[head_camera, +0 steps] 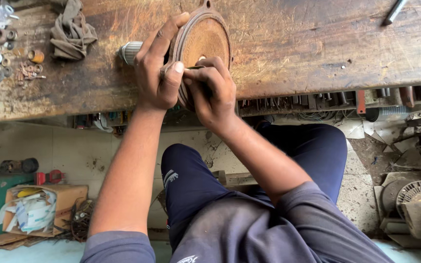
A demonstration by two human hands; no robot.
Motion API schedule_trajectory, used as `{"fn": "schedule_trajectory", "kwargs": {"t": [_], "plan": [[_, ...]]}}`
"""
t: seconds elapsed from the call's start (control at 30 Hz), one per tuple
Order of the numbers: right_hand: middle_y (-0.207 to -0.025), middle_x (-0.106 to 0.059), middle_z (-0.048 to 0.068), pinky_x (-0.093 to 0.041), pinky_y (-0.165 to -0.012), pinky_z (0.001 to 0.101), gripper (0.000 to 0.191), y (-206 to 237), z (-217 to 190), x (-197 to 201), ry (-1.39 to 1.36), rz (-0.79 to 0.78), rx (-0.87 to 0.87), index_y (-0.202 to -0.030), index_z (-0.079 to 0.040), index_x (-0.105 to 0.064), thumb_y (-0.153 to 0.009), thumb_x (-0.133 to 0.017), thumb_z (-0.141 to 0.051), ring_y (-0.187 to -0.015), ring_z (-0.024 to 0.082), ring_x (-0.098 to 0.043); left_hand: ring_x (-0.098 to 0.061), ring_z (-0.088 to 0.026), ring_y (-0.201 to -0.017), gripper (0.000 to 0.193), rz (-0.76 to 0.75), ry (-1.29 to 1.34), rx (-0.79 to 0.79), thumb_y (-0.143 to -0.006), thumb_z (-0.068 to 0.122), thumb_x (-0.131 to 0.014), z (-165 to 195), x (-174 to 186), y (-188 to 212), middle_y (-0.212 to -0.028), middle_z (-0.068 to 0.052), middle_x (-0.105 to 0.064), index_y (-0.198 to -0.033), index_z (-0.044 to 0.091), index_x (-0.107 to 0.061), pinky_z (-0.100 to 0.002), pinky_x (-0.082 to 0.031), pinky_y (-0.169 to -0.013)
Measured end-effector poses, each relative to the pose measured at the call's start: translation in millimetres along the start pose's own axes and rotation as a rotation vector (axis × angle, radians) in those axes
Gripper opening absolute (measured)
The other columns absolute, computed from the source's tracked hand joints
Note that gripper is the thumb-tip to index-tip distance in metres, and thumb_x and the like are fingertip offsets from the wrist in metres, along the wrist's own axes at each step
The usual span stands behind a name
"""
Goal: The person brushes dust off a rusty circular pump end cover with a paintbrush, then scrapes and rubs the cover's surface and edges by hand and with a small abrasive pad, rotating the cover on the workbench to work different areas.
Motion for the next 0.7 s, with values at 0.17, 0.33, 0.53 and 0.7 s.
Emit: {"fn": "schedule_trajectory", "kwargs": {"t": [0.17, 0.33, 0.53, 0.7], "plan": [[-0.1, -0.064, 0.015, -0.056, -0.083, 0.0387, 0.017, 2.0, -0.4, -7.2, 0.048, -0.053, -0.015, -0.106, -0.003, -0.067, -0.093, -0.075, 0.004, -0.094, 0.031, -0.069, -0.069, -0.038, -0.128, 0.067, 0.001, -0.011, -0.006, -0.107, 0.054, -0.039, 5.3, 5.1, 2.0, -0.141, -0.023, -0.066, -0.149, 0.005, -0.058, -0.046, -0.056, -0.112], [-0.103, -0.063, 0.018, -0.054, -0.086, 0.0404, 0.017, 2.1, -2.9, -1.8, 0.039, 0.008, 0.01, -0.108, -0.002, -0.065, -0.095, -0.072, 0.006, -0.098, 0.035, -0.066, -0.069, -0.038, -0.126, 0.069, -0.015, -0.025, 0.013, -0.107, 0.056, -0.037, 6.5, 3.5, 0.9, -0.142, -0.023, -0.067, -0.15, 0.006, -0.057, -0.046, -0.056, -0.11], [-0.101, -0.065, 0.016, -0.055, -0.085, 0.0394, 0.016, -1.4, 0.5, -3.6, 0.028, 0.068, -0.073, -0.106, -0.003, -0.065, -0.094, -0.071, 0.005, -0.096, 0.032, -0.069, -0.07, -0.039, -0.126, 0.072, -0.007, -0.04, 0.015, -0.106, 0.06, -0.034, 6.0, 2.7, 1.5, -0.142, -0.022, -0.068, -0.15, 0.007, -0.057, -0.046, -0.056, -0.109], [-0.102, -0.068, 0.013, -0.055, -0.093, 0.0399, 0.014, -3.3, -6.9, -8.5, 0.05, 0.138, -0.044, -0.104, -0.003, -0.065, -0.094, -0.071, 0.005, -0.101, 0.032, -0.069, -0.068, -0.04, -0.128, 0.072, -0.003, -0.059, -0.009, -0.109, 0.059, -0.032, 5.6, 4.0, 3.0, -0.143, -0.022, -0.066, -0.151, 0.007, -0.056, -0.045, -0.056, -0.112]]}}
Point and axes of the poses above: each hand's wrist, its own y-axis away from the middle knuckle, its own x-axis out of the back of the hand, z = x × y, the point moved 7 cm from there along -y, towards the middle knuckle
